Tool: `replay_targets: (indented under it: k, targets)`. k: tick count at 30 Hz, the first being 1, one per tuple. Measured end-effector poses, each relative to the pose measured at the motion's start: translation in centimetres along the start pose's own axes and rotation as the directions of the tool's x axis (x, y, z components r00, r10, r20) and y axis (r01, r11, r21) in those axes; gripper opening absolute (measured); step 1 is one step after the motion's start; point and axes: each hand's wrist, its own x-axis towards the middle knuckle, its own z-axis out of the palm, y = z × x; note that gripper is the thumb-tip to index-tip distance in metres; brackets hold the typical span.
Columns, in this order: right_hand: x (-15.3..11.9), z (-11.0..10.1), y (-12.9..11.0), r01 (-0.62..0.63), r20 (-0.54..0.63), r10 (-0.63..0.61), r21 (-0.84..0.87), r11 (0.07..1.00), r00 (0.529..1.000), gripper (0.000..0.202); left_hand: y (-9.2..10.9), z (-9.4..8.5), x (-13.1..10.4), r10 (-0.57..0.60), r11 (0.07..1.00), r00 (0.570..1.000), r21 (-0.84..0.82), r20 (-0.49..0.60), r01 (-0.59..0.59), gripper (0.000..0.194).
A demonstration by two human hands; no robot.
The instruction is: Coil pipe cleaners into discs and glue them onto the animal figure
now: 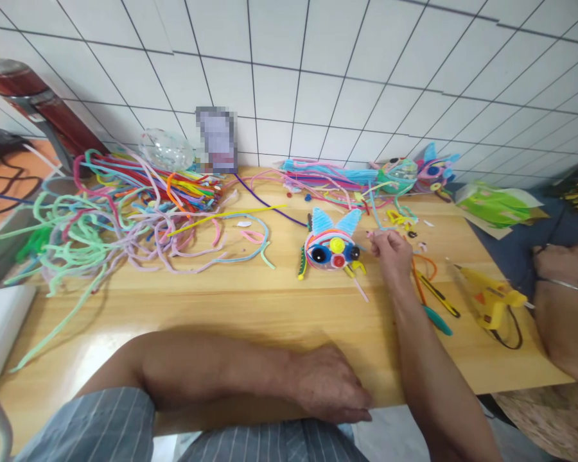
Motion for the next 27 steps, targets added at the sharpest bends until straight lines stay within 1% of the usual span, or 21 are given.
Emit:
replay_targets:
  k: [8, 14, 23, 27]
  targets:
    - [-0.12, 0.00, -0.47, 0.020, 0.004, -0.020, -0.007, 1.000, 1.000, 0.037, -0.07, -0.05, 0.02, -0.016, 1.000, 0.999, -0.003, 0.034, 0.016, 0.039]
    - [-0.11, 0.07, -0.41, 0.013, 0.003, -0.013, -0.006, 1.000, 1.000, 0.034, 0.17, -0.28, 0.12, -0.017, 1.000, 0.999, 0.015, 0.034, 0.016, 0.040]
    - [-0.21, -0.09, -0.37, 0.017, 0.016, -0.017, -0.031, 0.999, 1.000, 0.036, 0.10, 0.00, -0.08, 0.003, 1.000, 0.999, 0.018, -0.038, -0.002, 0.035]
    - [-0.17, -0.14, -0.12, 0.018, 0.013, -0.018, -0.036, 0.999, 1.000, 0.036, 0.01, 0.21, -0.14, 0.006, 1.000, 0.999, 0.002, -0.050, -0.006, 0.033]
